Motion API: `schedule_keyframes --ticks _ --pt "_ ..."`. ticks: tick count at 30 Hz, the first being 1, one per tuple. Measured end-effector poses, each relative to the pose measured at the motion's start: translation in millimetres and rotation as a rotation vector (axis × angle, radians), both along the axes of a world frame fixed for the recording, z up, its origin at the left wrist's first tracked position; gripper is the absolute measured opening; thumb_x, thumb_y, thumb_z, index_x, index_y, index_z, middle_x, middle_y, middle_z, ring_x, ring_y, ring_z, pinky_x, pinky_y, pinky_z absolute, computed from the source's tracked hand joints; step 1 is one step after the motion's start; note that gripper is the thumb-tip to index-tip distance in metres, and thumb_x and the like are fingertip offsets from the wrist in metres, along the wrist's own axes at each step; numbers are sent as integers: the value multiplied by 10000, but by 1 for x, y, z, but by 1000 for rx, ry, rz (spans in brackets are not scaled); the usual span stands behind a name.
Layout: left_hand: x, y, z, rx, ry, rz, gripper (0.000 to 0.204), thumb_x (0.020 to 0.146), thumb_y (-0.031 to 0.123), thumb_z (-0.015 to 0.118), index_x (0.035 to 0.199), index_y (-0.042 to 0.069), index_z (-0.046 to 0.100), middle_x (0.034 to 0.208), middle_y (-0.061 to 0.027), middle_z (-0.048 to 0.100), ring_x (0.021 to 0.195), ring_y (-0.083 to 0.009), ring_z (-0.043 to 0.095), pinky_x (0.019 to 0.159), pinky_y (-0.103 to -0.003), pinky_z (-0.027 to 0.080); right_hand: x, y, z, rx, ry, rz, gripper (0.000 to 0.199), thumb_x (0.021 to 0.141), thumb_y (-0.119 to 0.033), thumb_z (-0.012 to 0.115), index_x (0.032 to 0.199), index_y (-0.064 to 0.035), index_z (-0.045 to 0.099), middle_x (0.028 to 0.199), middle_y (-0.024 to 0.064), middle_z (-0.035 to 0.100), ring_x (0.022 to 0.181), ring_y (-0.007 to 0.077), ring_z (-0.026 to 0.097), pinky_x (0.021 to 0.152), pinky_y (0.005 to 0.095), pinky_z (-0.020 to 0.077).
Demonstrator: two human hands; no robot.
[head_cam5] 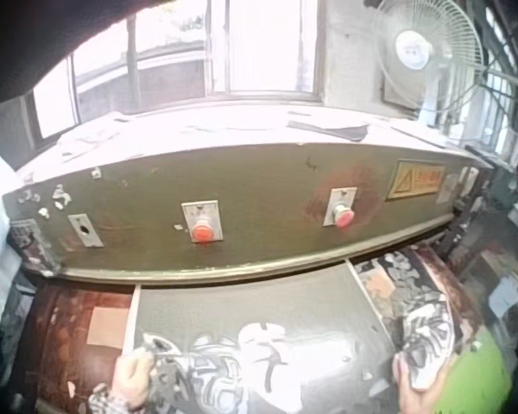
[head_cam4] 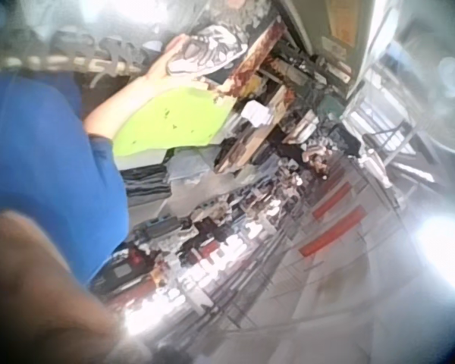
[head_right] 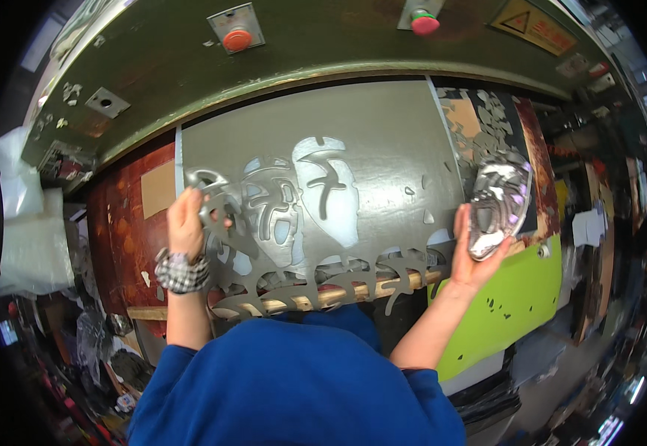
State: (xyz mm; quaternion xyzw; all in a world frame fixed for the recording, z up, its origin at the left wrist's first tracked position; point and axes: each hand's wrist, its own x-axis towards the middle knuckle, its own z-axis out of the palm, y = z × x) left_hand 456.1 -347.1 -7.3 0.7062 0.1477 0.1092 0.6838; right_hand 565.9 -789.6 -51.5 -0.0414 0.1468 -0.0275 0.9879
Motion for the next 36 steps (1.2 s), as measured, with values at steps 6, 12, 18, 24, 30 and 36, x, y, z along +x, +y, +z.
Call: schedule_keyframes --ticks 6,12,18,24,30,36 --pt "0 -7 20 -57 -81 -19 316 1013 292 414 907 10 512 707 -59 568 548 -171 615 494 -254 500 -24 -64 -30 300 149 -208 870 660 -168 801 1382 5 348 1386 237 279 1287 450 219 1089 562 343" --pt "6 3 -28 837 582 23 375 907 337 609 765 -7 566 555 -120 568 536 -253 600 505 -362 459 -45 -54 -36 -47 140 -231 740 817 -287 701 1398 -20 330 1385 265 320 1271 480 279 1074 548 369" --pt "29 -22 -18 1235 40 281 392 775 190 732 1076 6 562 982 -186 615 860 -313 609 725 -389 485 -44 8 -8 -664 -95 -246 674 907 -213 600 1445 -27 238 1440 217 335 1313 441 327 1113 601 254" --pt "161 -203 -54 1073 -213 -515 601 818 276 639 1301 -26 447 1397 -264 352 1317 -400 335 1110 -510 246 -13 48 22 -893 -339 -155 716 853 -242 686 1369 92 318 1328 190 470 1228 306 477 1116 542 272" --pt "63 -263 -41 280 -346 -1444 282 830 194 602 1024 -11 592 942 -197 634 808 -322 636 749 -389 511 -16 65 28 -1218 -283 3 607 766 -10 736 1275 152 448 1249 207 542 1180 242 517 987 332 432" --pt "76 -109 -28 344 -101 -992 279 829 103 618 1099 32 621 943 -130 658 875 -227 661 766 -336 530 18 92 -12 -2158 -589 54 686 572 -41 839 1200 19 570 1303 243 454 1175 385 481 974 433 412"
